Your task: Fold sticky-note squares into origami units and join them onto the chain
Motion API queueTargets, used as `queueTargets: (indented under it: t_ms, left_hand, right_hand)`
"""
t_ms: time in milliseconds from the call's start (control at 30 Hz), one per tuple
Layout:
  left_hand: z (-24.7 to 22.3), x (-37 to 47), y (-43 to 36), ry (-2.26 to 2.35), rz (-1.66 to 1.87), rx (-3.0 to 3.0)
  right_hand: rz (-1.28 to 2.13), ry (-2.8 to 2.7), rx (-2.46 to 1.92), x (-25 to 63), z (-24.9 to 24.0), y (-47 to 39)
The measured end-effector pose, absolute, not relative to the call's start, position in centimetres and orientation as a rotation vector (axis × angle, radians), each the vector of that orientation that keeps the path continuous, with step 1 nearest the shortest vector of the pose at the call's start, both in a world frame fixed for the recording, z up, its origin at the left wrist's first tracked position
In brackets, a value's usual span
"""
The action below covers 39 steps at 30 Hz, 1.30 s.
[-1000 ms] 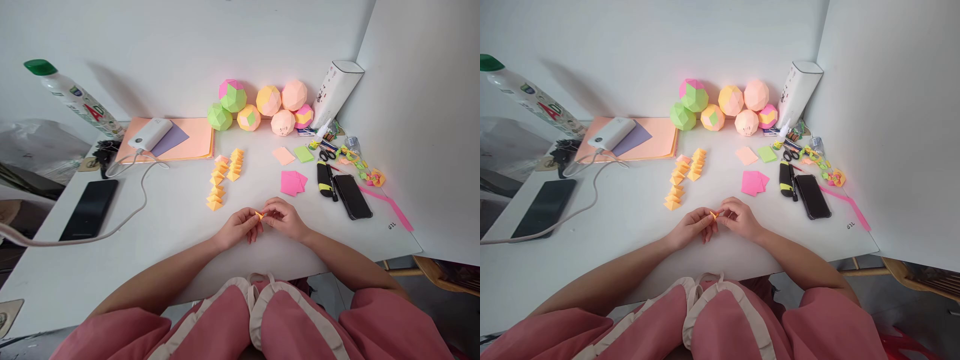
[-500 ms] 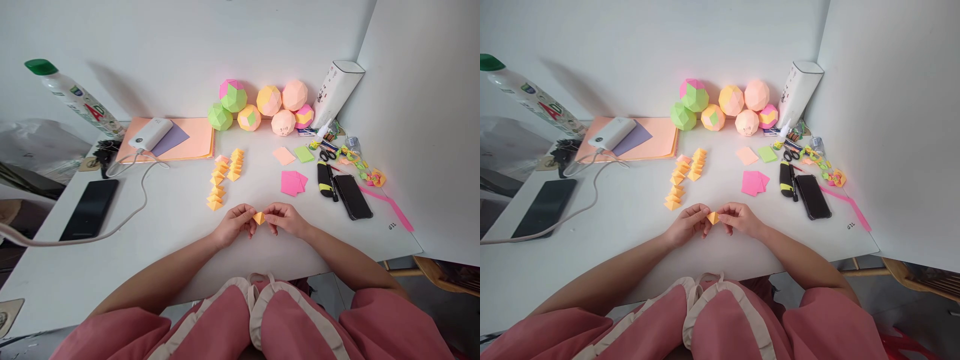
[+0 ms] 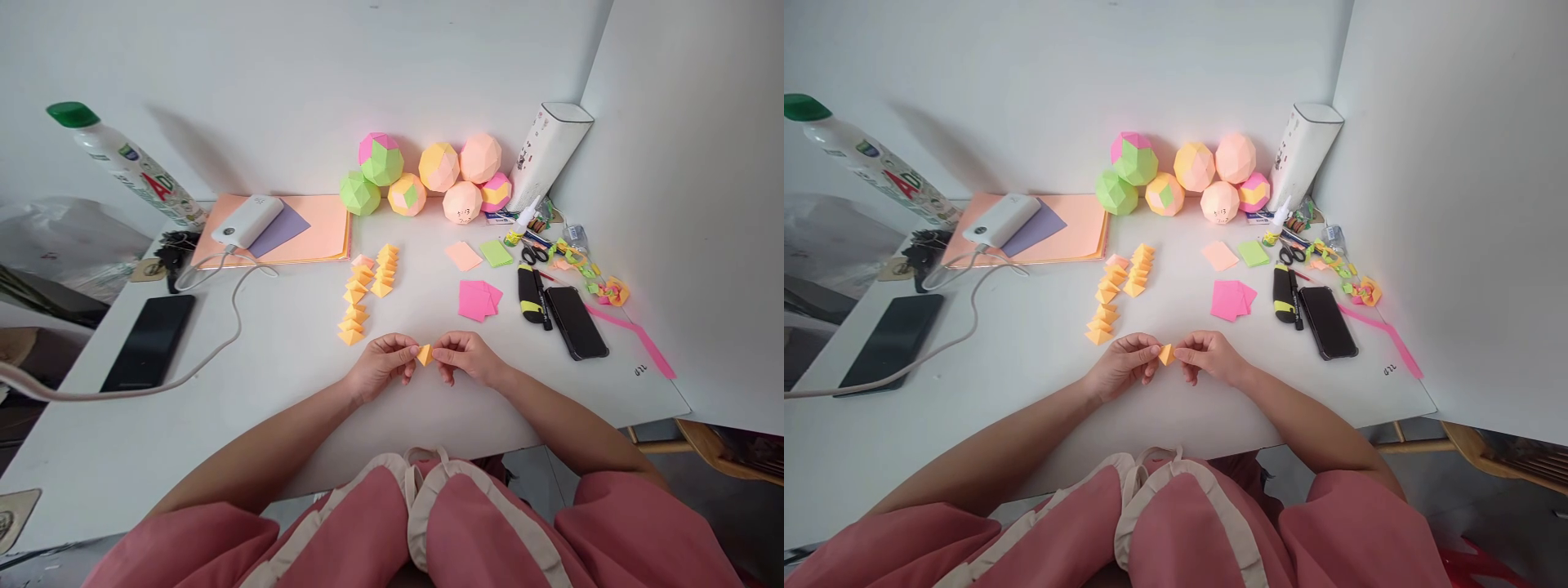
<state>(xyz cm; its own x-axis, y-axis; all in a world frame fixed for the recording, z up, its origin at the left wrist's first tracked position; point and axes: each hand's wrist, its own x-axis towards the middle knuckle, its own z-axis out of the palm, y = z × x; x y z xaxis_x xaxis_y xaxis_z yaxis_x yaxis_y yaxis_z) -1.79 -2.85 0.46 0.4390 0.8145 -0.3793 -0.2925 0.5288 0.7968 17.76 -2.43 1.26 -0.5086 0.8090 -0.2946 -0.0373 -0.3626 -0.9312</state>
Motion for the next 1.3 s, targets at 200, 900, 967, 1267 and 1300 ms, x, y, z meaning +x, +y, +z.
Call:
queueTargets:
  t_ms: [200, 900, 967, 1267, 1300]
  left_hand:
    - [0.5, -1.4, -3.1, 0.887, 0.87, 0.668]
    - [0.4, -1.4, -3.3, 0.895, 0.849, 0.728]
    - [0.3, -1.2, -3.7, 0.921, 0.9, 0.815]
    - [-1.0, -0.4, -6.4, 0.993, 0.415, 2.488]
    - [-0.9, -0.4, -6.4, 0.942, 0.29, 2.597]
  right_hand:
    - [1.845, -1.298, -1.085, 17.7, 0.8, -2.6]
    - [1.671, -1.472, -1.136, 17.6, 0.2, -3.0]
    - [1.624, -1.468, -1.153, 17.7, 0.1, -2.8]
    - [1.499, -1.501, -1.203, 17.1, 0.7, -0.3]
    - [1.506, -1.537, -1.23, 16.7, 0.9, 0.3]
